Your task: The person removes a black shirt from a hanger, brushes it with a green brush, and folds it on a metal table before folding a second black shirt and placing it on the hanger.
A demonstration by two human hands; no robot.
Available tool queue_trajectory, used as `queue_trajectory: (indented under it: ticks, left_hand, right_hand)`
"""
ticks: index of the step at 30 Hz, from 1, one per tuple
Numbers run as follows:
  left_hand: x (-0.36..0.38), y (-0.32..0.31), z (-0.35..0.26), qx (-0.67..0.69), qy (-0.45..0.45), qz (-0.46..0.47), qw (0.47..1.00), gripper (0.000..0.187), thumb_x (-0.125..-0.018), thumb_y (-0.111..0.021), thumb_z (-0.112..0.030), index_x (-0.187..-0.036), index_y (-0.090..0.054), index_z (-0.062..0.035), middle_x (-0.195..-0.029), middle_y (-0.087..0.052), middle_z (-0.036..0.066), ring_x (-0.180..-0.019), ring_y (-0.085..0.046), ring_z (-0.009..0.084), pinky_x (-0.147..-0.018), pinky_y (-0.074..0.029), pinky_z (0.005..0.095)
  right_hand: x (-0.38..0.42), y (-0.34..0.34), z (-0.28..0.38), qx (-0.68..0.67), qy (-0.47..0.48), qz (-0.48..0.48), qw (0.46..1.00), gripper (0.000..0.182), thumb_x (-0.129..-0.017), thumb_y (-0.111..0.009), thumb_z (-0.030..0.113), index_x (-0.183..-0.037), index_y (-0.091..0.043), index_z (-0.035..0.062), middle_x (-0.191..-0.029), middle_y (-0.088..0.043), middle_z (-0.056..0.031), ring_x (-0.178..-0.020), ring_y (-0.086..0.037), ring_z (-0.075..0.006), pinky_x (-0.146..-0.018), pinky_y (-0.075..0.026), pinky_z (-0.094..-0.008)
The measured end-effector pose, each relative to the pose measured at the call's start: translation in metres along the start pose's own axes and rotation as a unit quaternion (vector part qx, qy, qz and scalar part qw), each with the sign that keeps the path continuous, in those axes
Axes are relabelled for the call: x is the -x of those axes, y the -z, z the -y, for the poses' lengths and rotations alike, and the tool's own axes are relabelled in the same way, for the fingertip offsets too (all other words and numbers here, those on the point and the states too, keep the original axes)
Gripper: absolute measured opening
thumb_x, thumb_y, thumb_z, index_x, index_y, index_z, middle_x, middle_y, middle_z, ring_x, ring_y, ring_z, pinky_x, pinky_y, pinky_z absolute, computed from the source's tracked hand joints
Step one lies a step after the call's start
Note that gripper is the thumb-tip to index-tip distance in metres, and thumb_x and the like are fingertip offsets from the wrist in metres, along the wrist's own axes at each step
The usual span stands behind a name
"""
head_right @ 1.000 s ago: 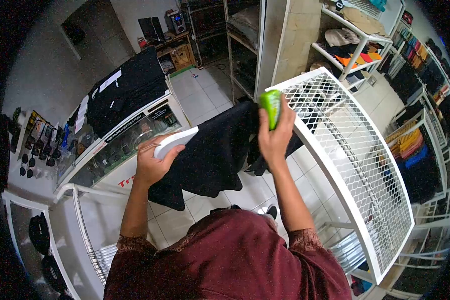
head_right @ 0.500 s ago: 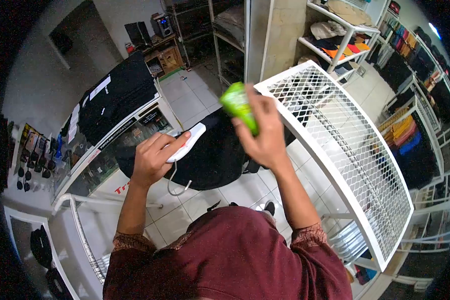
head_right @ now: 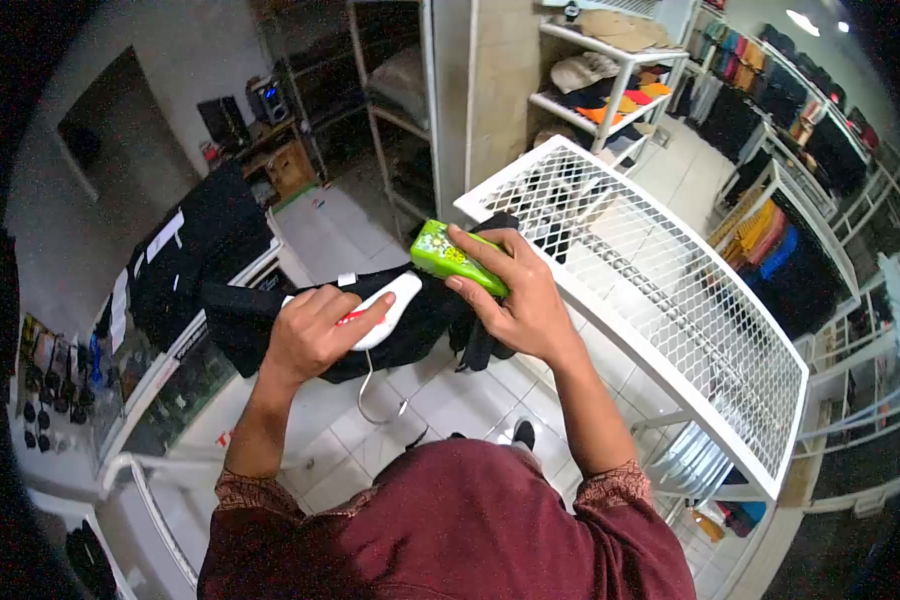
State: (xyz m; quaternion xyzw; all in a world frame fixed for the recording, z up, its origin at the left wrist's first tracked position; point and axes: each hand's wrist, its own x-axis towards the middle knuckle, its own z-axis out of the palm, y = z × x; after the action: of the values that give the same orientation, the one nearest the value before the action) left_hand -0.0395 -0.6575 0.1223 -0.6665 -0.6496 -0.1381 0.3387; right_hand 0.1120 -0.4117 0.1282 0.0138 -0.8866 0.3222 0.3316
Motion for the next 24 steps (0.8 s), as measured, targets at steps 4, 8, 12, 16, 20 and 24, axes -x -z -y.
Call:
queue_trajectory:
  ticks: [4,8,12,16,20,24]
  left_hand:
    - [-0.020,-0.003,0.001,0.006,-0.017,-0.024,1.000,0.049,-0.077,-0.071,-0.011,-0.126,-0.074,-0.0170,-0.078,-0.054,0.000,-0.069,-0.056,0.0180,-0.058,-0.047,0.0323]
    - [-0.046,0.000,0.006,0.145,0.037,-0.008,0.989,0.053,-0.075,-0.074,-0.006,-0.127,-0.072,-0.0138,-0.081,-0.060,0.004,-0.072,-0.060,0.0226,-0.063,-0.051,0.0361]
    - [-0.074,-0.004,0.003,0.316,0.145,0.001,0.938,0.042,-0.078,-0.078,-0.002,-0.120,-0.074,-0.0059,-0.092,-0.075,0.011,-0.080,-0.070,0.0225,-0.073,-0.055,0.0350]
    - [-0.084,-0.005,0.001,0.478,0.281,0.016,0.832,0.027,-0.093,-0.077,-0.019,-0.109,-0.074,0.0014,-0.089,-0.075,0.007,-0.077,-0.067,0.0109,-0.069,-0.052,0.0264]
    - [-0.086,-0.014,0.004,0.555,0.365,0.057,0.745,0.033,-0.098,-0.073,-0.035,-0.106,-0.071,-0.0024,-0.076,-0.065,-0.002,-0.060,-0.055,0.0036,-0.052,-0.044,0.0212]
    - [-0.097,-0.016,-0.014,0.603,0.407,0.089,0.680,0.037,-0.101,-0.066,-0.042,-0.104,-0.068,-0.0053,-0.072,-0.060,-0.004,-0.056,-0.053,0.0028,-0.047,-0.043,0.0198]
  right_hand:
    - [0.000,0.032,-0.079,0.142,-0.109,-0.137,0.974,0.044,-0.093,-0.073,0.023,-0.134,-0.067,0.0073,-0.115,-0.065,-0.0225,-0.101,-0.066,-0.0357,-0.090,-0.052,-0.0411]
    - [0.017,0.054,-0.057,0.120,-0.109,-0.242,0.957,0.047,-0.094,-0.071,0.020,-0.139,-0.062,0.0060,-0.117,-0.064,-0.0231,-0.103,-0.065,-0.0363,-0.093,-0.051,-0.0421]
    - [0.037,0.033,-0.018,0.145,0.019,-0.184,0.972,0.054,-0.089,-0.075,0.012,-0.140,-0.059,0.0057,-0.121,-0.063,-0.0214,-0.112,-0.060,-0.0368,-0.101,-0.046,-0.0440]
    - [0.059,0.042,-0.072,0.230,-0.029,-0.295,0.927,0.063,-0.087,-0.074,0.008,-0.146,-0.052,0.0055,-0.124,-0.059,-0.0222,-0.113,-0.059,-0.0392,-0.099,-0.047,-0.0453]
    - [0.078,0.054,-0.068,0.219,-0.025,-0.369,0.903,0.067,-0.086,-0.073,0.004,-0.148,-0.048,0.0028,-0.126,-0.058,-0.0230,-0.117,-0.057,-0.0400,-0.103,-0.045,-0.0462]
    - [0.095,0.052,-0.047,0.258,0.096,-0.258,0.926,0.072,-0.077,-0.080,0.003,-0.144,-0.054,0.0111,-0.133,-0.059,-0.0183,-0.121,-0.058,-0.0353,-0.102,-0.045,-0.0456]
